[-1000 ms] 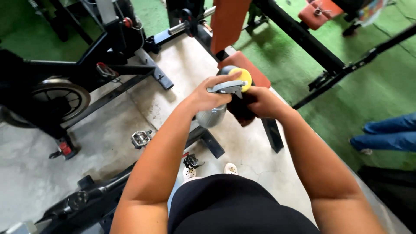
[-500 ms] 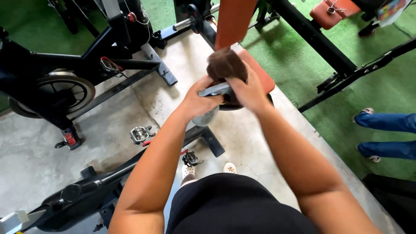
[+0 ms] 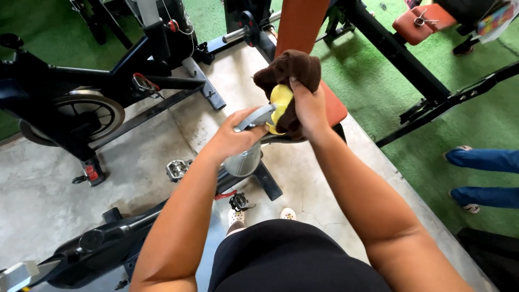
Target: Cleaning and wiping down various gym equipment including a stationary bike and dumbbells with spray and a cloth.
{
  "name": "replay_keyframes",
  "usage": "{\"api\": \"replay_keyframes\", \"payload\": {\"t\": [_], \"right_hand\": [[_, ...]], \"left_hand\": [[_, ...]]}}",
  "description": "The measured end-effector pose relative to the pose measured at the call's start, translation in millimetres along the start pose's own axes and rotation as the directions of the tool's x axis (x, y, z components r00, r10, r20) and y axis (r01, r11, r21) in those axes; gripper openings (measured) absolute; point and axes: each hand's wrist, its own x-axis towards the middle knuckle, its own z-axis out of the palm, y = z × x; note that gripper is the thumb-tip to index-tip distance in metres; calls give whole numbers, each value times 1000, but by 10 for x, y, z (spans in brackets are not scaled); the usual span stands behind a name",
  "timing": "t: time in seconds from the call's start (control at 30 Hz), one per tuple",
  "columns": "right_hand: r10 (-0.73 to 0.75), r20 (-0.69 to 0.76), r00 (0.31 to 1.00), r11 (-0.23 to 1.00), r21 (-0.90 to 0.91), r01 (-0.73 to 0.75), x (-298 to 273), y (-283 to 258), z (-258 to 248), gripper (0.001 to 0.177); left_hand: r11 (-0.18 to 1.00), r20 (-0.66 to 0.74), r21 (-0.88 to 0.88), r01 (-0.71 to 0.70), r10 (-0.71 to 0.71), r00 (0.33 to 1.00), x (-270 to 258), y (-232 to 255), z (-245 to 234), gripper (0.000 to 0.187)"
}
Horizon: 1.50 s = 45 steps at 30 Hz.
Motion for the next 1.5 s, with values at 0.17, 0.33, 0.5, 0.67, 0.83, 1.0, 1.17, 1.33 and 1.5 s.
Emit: {"api": "replay_keyframes", "payload": {"t": [0.17,0.33,0.5,0.67,0.83,1.0,1.17,1.33,1.5], "right_hand": [[-43,57,997,998,52,40,-22,100,-79,23],[-51,67,996,997,68,46,-32,89,-62,22],[-70,53,996,998,4,70,-49,124,-54,22],[-120,63,991,991,62,116,-55,152,-71,21],[-125,52,991,990,68,121,-61,172,-78,20],[-167,62,984,986,-4,167,-65,183,-109,21],[-141,58,988,990,10,141,-55,179,-92,22],[-177,68,982,984,-16,178,-52,167,-112,22],[-148,66,987,989,30,146,-48,173,-116,23]], "left_hand": [[970,-2,235,-56,58,998,73,202,-198,44],[905,82,415,-92,64,995,257,586,-365,41],[845,109,500,191,-280,954,410,1016,-378,44],[831,190,519,200,-341,921,588,950,-354,59],[803,187,570,176,-335,924,592,1058,-333,78],[714,144,665,218,-409,901,521,1216,-268,62],[687,100,705,174,-340,935,532,1084,-233,58],[674,102,725,141,-308,946,498,1076,-216,61],[698,3,679,226,-311,951,393,1094,-203,54]]}}
